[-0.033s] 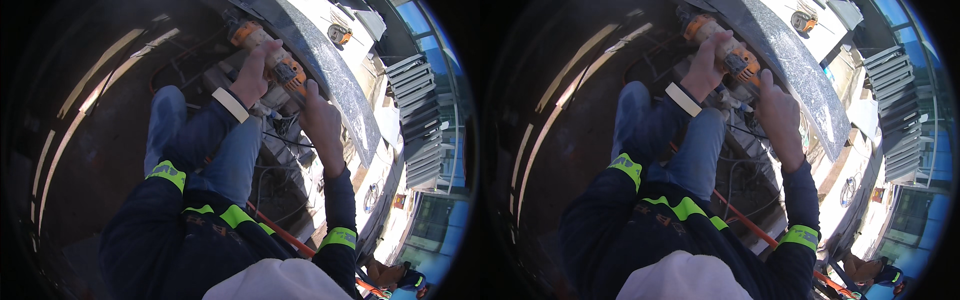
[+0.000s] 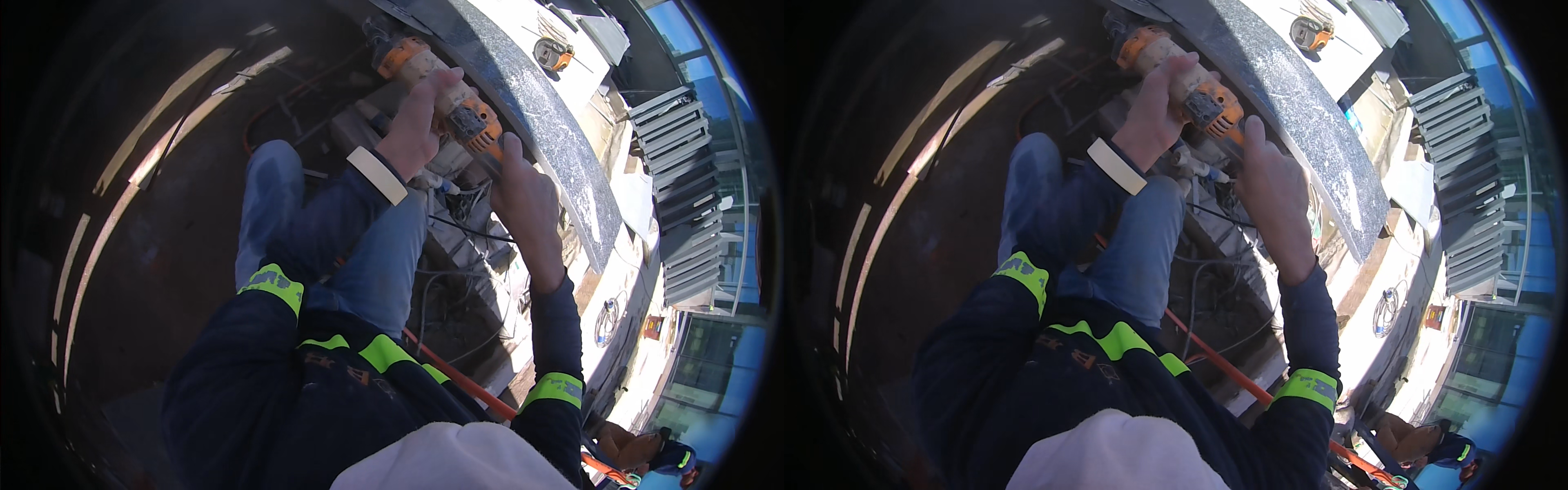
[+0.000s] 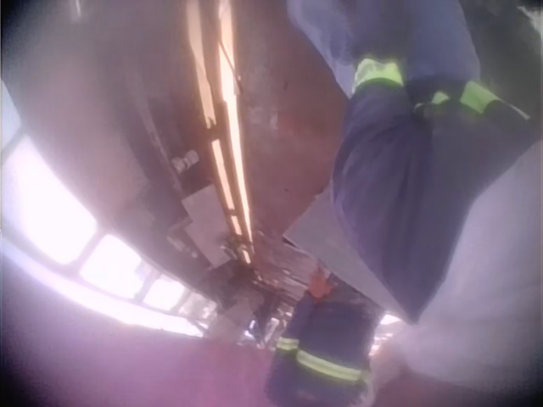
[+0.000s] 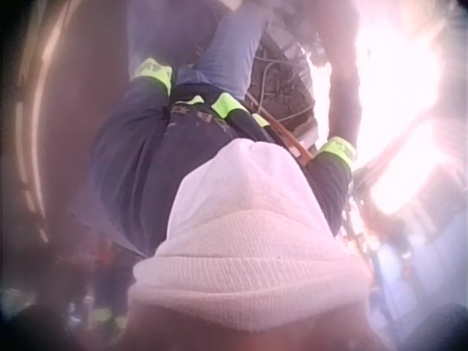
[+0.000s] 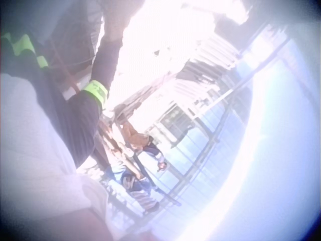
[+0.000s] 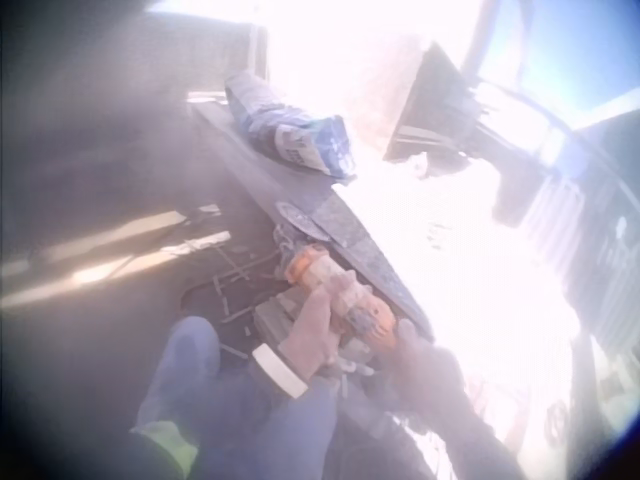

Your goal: The person uses an angle grinder to smooth the surface of a large stone slab. They hold the tool with both hands and move it across the stone, generating dust. The person briefly pauses to reposition before continuing the grinding.

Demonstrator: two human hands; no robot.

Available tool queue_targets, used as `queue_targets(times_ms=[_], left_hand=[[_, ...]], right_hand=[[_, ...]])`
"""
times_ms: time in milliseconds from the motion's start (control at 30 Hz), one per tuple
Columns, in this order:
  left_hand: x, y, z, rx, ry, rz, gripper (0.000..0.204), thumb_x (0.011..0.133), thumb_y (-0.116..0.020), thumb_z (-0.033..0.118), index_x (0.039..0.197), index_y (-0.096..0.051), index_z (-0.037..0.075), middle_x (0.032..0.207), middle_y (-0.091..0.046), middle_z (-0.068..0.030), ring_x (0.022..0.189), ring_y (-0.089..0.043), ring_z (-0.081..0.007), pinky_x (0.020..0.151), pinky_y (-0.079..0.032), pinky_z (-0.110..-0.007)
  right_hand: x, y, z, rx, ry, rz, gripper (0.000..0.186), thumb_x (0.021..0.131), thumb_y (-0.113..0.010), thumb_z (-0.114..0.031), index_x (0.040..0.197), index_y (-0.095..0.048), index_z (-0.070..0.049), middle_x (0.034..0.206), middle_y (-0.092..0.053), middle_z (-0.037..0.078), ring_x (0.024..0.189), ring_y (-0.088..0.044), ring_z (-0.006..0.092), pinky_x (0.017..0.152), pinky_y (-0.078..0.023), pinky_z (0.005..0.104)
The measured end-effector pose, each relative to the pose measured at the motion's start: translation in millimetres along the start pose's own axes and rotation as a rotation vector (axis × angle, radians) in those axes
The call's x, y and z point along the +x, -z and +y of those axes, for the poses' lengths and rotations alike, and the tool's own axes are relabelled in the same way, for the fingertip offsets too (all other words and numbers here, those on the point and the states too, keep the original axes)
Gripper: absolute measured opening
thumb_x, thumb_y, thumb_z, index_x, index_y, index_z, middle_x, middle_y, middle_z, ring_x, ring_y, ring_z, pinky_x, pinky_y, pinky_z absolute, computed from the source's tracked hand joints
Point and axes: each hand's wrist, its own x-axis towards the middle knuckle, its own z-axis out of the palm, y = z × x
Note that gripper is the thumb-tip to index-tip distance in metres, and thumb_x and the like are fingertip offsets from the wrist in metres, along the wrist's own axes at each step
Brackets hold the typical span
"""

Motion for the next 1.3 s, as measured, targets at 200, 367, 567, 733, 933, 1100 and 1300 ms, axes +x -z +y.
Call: queue_targets(times_ms=[200,367,567,733,933,1100,1300], left_hand=[[-25,-20,-26,0.004,0.016,-0.033,0.052,0.098,-0.082,0.034,0.134,-0.056,0.006,0.128,-0.073,-0.0189,0.116,-0.076,-0.0265,0.104,-0.062,-0.042],[-30,-25,-29,0.002,0.022,-0.04,0.053,0.098,-0.081,0.036,0.134,-0.057,0.005,0.128,-0.073,-0.0183,0.116,-0.076,-0.0265,0.106,-0.061,-0.042],[-23,-20,-21,-0.006,0.033,-0.014,0.05,0.097,-0.082,0.034,0.132,-0.058,0.006,0.126,-0.074,-0.0173,0.116,-0.076,-0.0259,0.106,-0.061,-0.041],[-4,-7,-10,0.009,-0.007,-0.018,0.047,0.096,-0.082,0.033,0.129,-0.06,0.008,0.12,-0.075,-0.015,0.111,-0.077,-0.0261,0.099,-0.064,-0.043],[13,3,4,0.025,-0.011,-0.004,0.046,0.094,-0.084,0.032,0.127,-0.06,0.009,0.116,-0.075,-0.0122,0.109,-0.078,-0.0269,0.094,-0.066,-0.045],[27,13,10,0.011,-0.016,0.002,0.051,0.093,-0.084,0.032,0.13,-0.058,0.008,0.119,-0.072,-0.0127,0.112,-0.077,-0.0275,0.094,-0.066,-0.046],[4,-4,6,0.009,0.021,-0.013,0.055,0.094,-0.084,0.032,0.133,-0.055,0.007,0.124,-0.071,-0.0156,0.116,-0.076,-0.0288,0.098,-0.065,-0.046]], right_hand=[[-28,-14,41,0.288,0.04,0.063,0.059,0.093,-0.064,0.008,0.147,-0.044,-0.004,0.1,-0.072,0.037,0.098,-0.072,0.0576,0.077,-0.055,0.0625],[-36,-31,62,0.256,0.087,0.085,0.066,0.092,-0.062,0.012,0.152,-0.042,-0.004,0.102,-0.071,0.037,0.102,-0.071,0.0587,0.08,-0.054,0.0627],[-22,-16,41,0.273,0.072,0.07,0.066,0.089,-0.065,0.009,0.15,-0.044,-0.006,0.101,-0.073,0.033,0.095,-0.074,0.055,0.077,-0.055,0.0625],[-5,-7,18,-0.022,0.002,0.046,0.056,0.091,-0.069,-0.004,0.142,-0.047,-0.011,0.089,-0.075,0.027,0.082,-0.075,0.051,0.07,-0.055,0.0622],[9,-7,5,-0.068,0.038,0.08,0.052,0.091,-0.069,-0.007,0.138,-0.047,-0.012,0.085,-0.076,0.024,0.079,-0.075,0.0498,0.067,-0.054,0.0624],[17,-4,-5,-0.056,0.037,0.053,0.044,0.093,-0.066,-0.008,0.133,-0.047,-0.01,0.083,-0.076,0.025,0.078,-0.075,0.0501,0.067,-0.054,0.0621],[2,3,2,-0.01,0.02,0.035,0.047,0.094,-0.069,-0.01,0.135,-0.046,-0.01,0.086,-0.074,0.028,0.081,-0.075,0.0512,0.067,-0.055,0.0613]])
